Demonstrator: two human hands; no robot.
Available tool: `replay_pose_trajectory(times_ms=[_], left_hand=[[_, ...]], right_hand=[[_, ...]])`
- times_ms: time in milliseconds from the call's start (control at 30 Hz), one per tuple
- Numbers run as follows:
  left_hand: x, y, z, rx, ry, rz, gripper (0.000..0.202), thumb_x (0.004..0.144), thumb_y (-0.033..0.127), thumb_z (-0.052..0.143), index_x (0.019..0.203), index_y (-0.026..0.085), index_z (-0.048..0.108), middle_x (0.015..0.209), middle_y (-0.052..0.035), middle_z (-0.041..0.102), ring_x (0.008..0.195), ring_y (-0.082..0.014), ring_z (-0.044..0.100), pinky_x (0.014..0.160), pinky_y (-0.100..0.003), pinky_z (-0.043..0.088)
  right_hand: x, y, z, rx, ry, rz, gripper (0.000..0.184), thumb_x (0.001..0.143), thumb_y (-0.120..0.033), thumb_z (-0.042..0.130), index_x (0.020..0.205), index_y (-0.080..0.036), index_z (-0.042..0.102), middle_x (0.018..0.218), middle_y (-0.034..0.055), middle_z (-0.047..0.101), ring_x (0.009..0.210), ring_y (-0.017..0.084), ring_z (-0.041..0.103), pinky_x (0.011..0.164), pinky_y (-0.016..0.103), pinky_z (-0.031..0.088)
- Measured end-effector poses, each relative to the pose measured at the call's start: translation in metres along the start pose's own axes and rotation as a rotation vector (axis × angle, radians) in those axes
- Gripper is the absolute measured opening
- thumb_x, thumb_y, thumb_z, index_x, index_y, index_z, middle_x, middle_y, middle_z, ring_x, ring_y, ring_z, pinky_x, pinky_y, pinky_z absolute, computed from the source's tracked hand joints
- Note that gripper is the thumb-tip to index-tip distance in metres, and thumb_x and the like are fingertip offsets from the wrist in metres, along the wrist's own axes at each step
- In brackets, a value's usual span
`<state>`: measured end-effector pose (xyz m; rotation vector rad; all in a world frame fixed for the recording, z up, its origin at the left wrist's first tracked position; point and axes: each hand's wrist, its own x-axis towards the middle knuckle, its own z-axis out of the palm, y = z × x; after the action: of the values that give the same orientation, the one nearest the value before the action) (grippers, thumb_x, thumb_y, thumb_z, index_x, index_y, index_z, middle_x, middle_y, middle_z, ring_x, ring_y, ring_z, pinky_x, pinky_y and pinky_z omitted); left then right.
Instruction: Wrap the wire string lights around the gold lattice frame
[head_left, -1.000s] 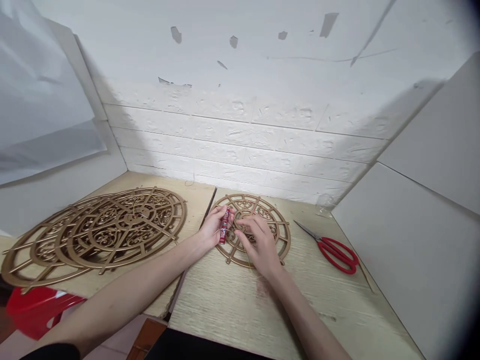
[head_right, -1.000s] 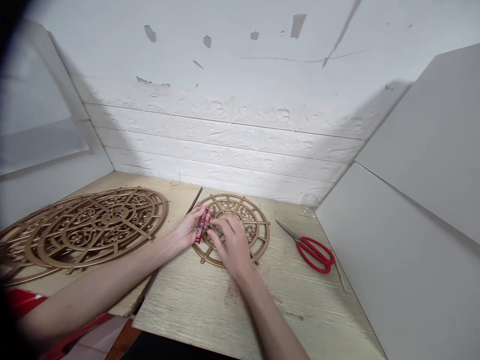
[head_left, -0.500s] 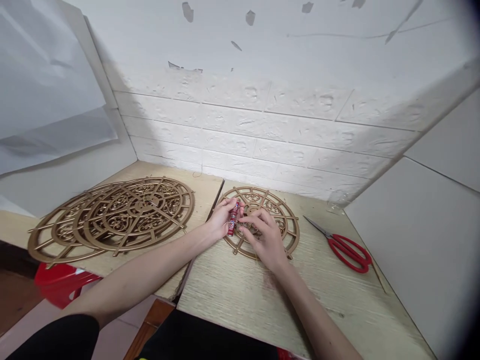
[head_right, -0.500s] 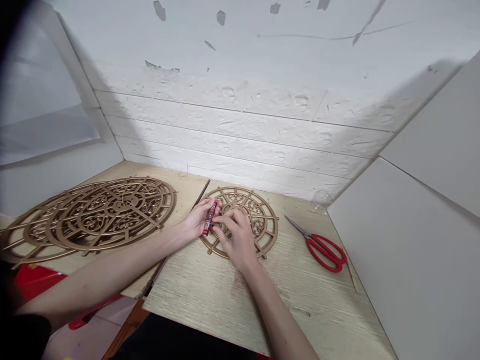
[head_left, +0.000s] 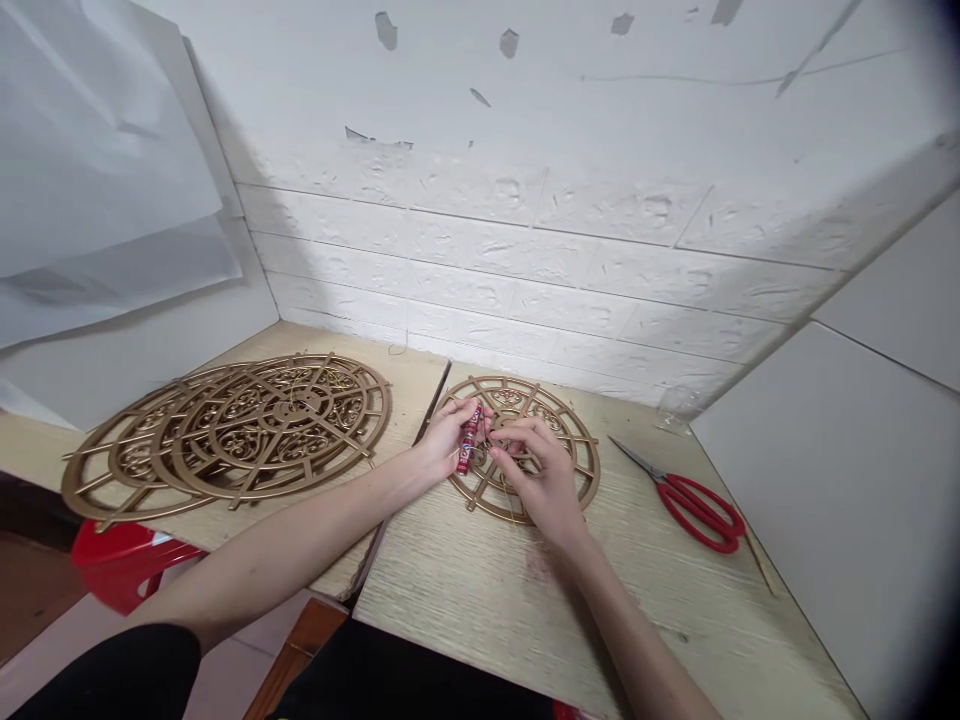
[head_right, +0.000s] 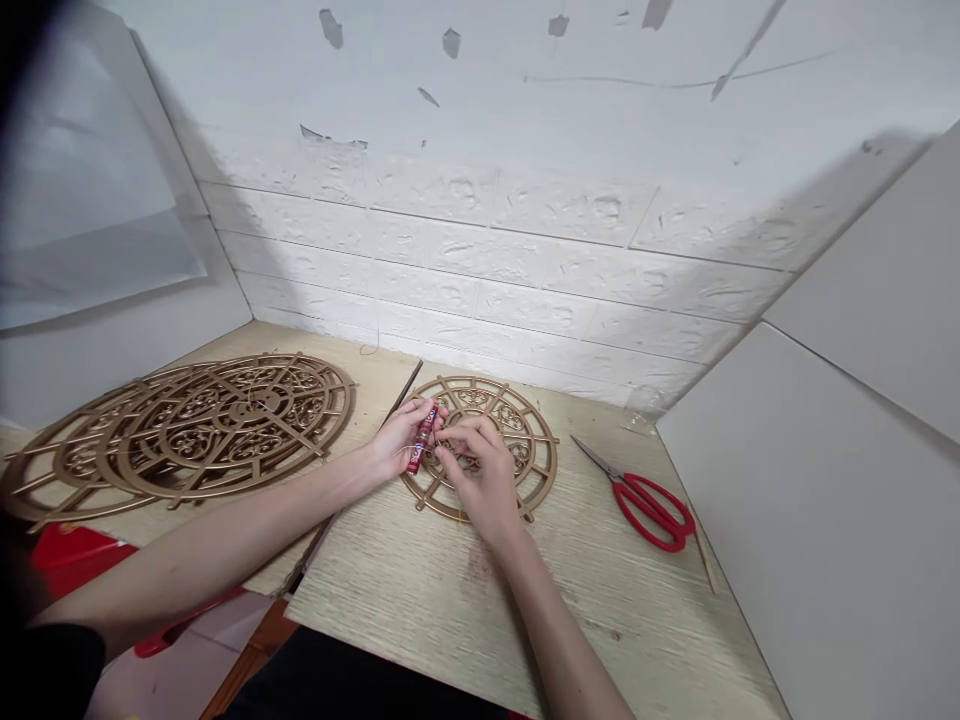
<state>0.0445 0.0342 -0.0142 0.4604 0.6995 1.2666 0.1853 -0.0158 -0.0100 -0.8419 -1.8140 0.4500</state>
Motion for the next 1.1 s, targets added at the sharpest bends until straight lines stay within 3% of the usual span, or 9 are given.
replay_pose_trajectory(times_ms=[100, 167, 300, 400, 533, 700, 900, 1100], left_hand=[[0.0, 0.0, 0.001, -0.007, 0.008, -0.004, 0.012, 0.086, 0.008, 0.059, 0.075, 0.013, 0.057, 0.069, -0.0045, 0.065, 0.052, -0.0089, 0.059, 0.05, -0.018, 0.049], [0.0, 0.001, 0.002, -0.019, 0.02, -0.009, 0.011, 0.084, 0.007, 0.061, 0.076, 0.013, 0.056, 0.069, -0.0044, 0.065, 0.052, -0.0085, 0.06, 0.051, -0.017, 0.049], [-0.002, 0.003, 0.004, -0.003, 0.044, -0.032, 0.013, 0.086, 0.005, 0.058, 0.076, 0.013, 0.056, 0.067, -0.0052, 0.066, 0.05, -0.0081, 0.06, 0.05, -0.016, 0.049], [-0.002, 0.003, 0.004, 0.004, 0.037, -0.029, 0.013, 0.085, 0.006, 0.058, 0.075, 0.013, 0.055, 0.068, -0.0052, 0.067, 0.051, -0.0085, 0.061, 0.05, -0.015, 0.05], [-0.001, 0.001, 0.003, 0.007, 0.033, -0.014, 0.011, 0.085, 0.005, 0.058, 0.077, 0.013, 0.056, 0.068, -0.0046, 0.067, 0.05, -0.008, 0.061, 0.049, -0.015, 0.05], [-0.001, 0.002, 0.004, 0.016, 0.047, -0.025, 0.014, 0.088, 0.005, 0.053, 0.077, 0.013, 0.056, 0.067, -0.0044, 0.067, 0.05, -0.0076, 0.06, 0.049, -0.015, 0.05], [0.0, 0.0, 0.001, 0.024, 0.034, -0.003, 0.009, 0.084, 0.008, 0.062, 0.077, 0.013, 0.059, 0.069, -0.0056, 0.068, 0.051, -0.0086, 0.061, 0.046, -0.014, 0.048], [-0.002, 0.002, 0.004, 0.036, 0.039, -0.017, 0.014, 0.088, 0.005, 0.053, 0.077, 0.013, 0.057, 0.068, -0.0054, 0.067, 0.051, -0.0078, 0.061, 0.05, -0.014, 0.049]], right_hand=[[0.003, 0.002, -0.005, 0.085, 0.0, 0.045, 0.01, 0.085, -0.022, 0.065, 0.092, -0.024, 0.071, 0.092, 0.004, 0.062, 0.077, 0.016, 0.055, 0.072, 0.032, 0.047], [0.006, 0.008, -0.01, 0.151, 0.069, 0.103, 0.009, 0.082, -0.026, 0.068, 0.09, -0.024, 0.072, 0.091, 0.0036, 0.063, 0.075, 0.016, 0.054, 0.073, 0.033, 0.046], [0.008, 0.027, -0.027, 0.259, 0.323, 0.393, 0.022, 0.074, -0.036, 0.073, 0.089, -0.02, 0.072, 0.078, 0.0024, 0.064, 0.067, 0.015, 0.053, 0.064, 0.03, 0.043], [0.008, 0.038, -0.036, 0.196, 0.361, 0.523, 0.03, 0.072, -0.039, 0.072, 0.093, -0.018, 0.071, 0.078, 0.0039, 0.067, 0.068, 0.017, 0.057, 0.065, 0.031, 0.045], [0.007, 0.045, -0.034, -0.018, 0.197, 0.441, 0.031, 0.076, -0.036, 0.065, 0.102, -0.018, 0.069, 0.094, 0.008, 0.072, 0.082, 0.023, 0.065, 0.079, 0.041, 0.05], [0.005, 0.05, -0.024, -0.197, 0.012, 0.227, 0.021, 0.079, -0.026, 0.058, 0.093, -0.021, 0.072, 0.111, 0.0098, 0.072, 0.111, 0.029, 0.061, 0.101, 0.05, 0.042], [0.002, 0.057, -0.022, -0.141, 0.006, 0.28, 0.029, 0.082, -0.024, 0.054, 0.105, -0.02, 0.07, 0.116, 0.0099, 0.07, 0.114, 0.027, 0.061, 0.104, 0.049, 0.042], [0.002, 0.057, -0.021, -0.051, -0.001, 0.308, 0.028, 0.083, -0.025, 0.053, 0.104, -0.022, 0.07, 0.114, 0.0079, 0.07, 0.112, 0.025, 0.062, 0.102, 0.047, 0.042]])
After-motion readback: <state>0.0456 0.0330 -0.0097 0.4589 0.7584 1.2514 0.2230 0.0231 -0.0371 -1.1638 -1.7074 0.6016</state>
